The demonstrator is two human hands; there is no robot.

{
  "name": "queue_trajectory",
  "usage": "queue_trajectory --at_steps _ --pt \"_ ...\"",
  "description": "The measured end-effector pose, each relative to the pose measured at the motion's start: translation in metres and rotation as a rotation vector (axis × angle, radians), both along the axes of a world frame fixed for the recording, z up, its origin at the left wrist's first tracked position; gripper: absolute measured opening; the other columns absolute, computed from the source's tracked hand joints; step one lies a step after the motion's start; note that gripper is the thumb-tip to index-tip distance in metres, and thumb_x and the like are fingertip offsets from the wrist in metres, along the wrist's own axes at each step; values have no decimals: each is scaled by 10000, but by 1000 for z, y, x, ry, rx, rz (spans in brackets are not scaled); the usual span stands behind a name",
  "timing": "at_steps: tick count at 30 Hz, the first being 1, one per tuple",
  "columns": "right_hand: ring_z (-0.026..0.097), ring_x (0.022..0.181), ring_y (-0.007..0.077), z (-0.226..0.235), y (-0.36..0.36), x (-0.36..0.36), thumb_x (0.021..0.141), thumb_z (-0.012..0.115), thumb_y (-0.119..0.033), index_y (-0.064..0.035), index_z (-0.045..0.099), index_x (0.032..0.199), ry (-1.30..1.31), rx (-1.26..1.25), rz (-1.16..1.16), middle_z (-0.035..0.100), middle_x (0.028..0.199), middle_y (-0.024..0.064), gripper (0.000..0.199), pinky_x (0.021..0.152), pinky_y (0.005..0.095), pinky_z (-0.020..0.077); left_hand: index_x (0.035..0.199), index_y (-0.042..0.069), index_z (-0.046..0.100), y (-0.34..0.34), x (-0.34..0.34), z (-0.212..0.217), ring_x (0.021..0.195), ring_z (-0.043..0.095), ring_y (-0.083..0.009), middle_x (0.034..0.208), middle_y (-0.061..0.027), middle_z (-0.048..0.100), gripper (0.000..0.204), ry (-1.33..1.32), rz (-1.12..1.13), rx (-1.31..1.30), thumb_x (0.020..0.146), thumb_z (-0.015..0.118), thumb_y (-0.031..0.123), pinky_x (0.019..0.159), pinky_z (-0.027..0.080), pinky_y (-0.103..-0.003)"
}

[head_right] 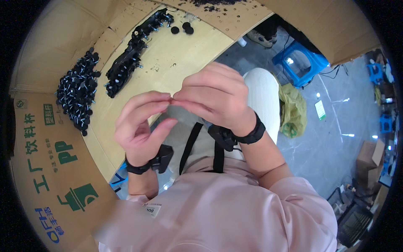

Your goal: Assembling small black components by inserting pins and attaching them to a larger base part.

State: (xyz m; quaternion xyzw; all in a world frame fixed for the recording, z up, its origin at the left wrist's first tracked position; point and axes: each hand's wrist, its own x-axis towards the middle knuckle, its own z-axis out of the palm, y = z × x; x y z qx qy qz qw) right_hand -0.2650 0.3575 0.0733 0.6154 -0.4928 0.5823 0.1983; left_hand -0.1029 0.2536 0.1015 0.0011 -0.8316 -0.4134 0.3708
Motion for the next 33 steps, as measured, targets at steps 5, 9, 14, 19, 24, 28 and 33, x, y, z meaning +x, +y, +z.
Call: queue_trajectory --at_steps 5,9,14,19,24,28,33 --pt "562 594 174 7 16 -10 586 792 -137 -83 709 786 126 -40 2 642 749 16 223 507 274 422 936 -49 622 21 -9 -12 923 630 -234 1039 -205 618 269 99 -57 78 707 743 -122 767 536 -312" --pt "551 595 167 6 26 -12 581 760 -145 -84 706 790 197 -49 -36 638 742 11 224 501 260 410 916 -53 613 30 -13 -16 891 635 -222 1039 -207 613 259 78 -56 83 705 731 -144 747 547 -303" --pt "543 593 161 1 33 -21 576 718 -156 -84 696 789 228 -74 -37 634 743 4 226 492 258 403 850 -29 659 42 -20 -18 805 666 -203 980 -140 650 188 81 19 185 706 744 -116 713 561 -292" --pt "535 583 158 -2 39 -27 585 706 -159 -76 687 787 235 -80 -22 635 750 3 219 483 257 393 845 -26 659 45 -25 -16 796 662 -196 977 -136 649 195 44 19 130 699 747 -120 703 559 -284" --pt "529 565 150 -2 43 -31 588 709 -153 -64 684 820 287 -67 -11 635 759 7 250 475 257 380 828 -19 654 49 -28 -12 785 660 -195 957 -128 641 195 42 62 77 693 754 -120 693 558 -278" --pt "562 644 196 -2 47 -33 639 787 -198 -63 712 855 318 -30 7 655 798 33 266 539 298 429 866 -53 594 46 -24 -10 799 626 -205 992 -179 588 232 6 35 -104 699 724 -150 703 552 -282" --pt "565 637 208 -9 44 -30 683 799 -303 -44 684 819 284 -132 -17 643 791 63 314 553 310 460 824 -15 586 45 -27 -6 757 606 -181 960 -156 585 212 52 9 -144 711 755 -77 657 512 -261"
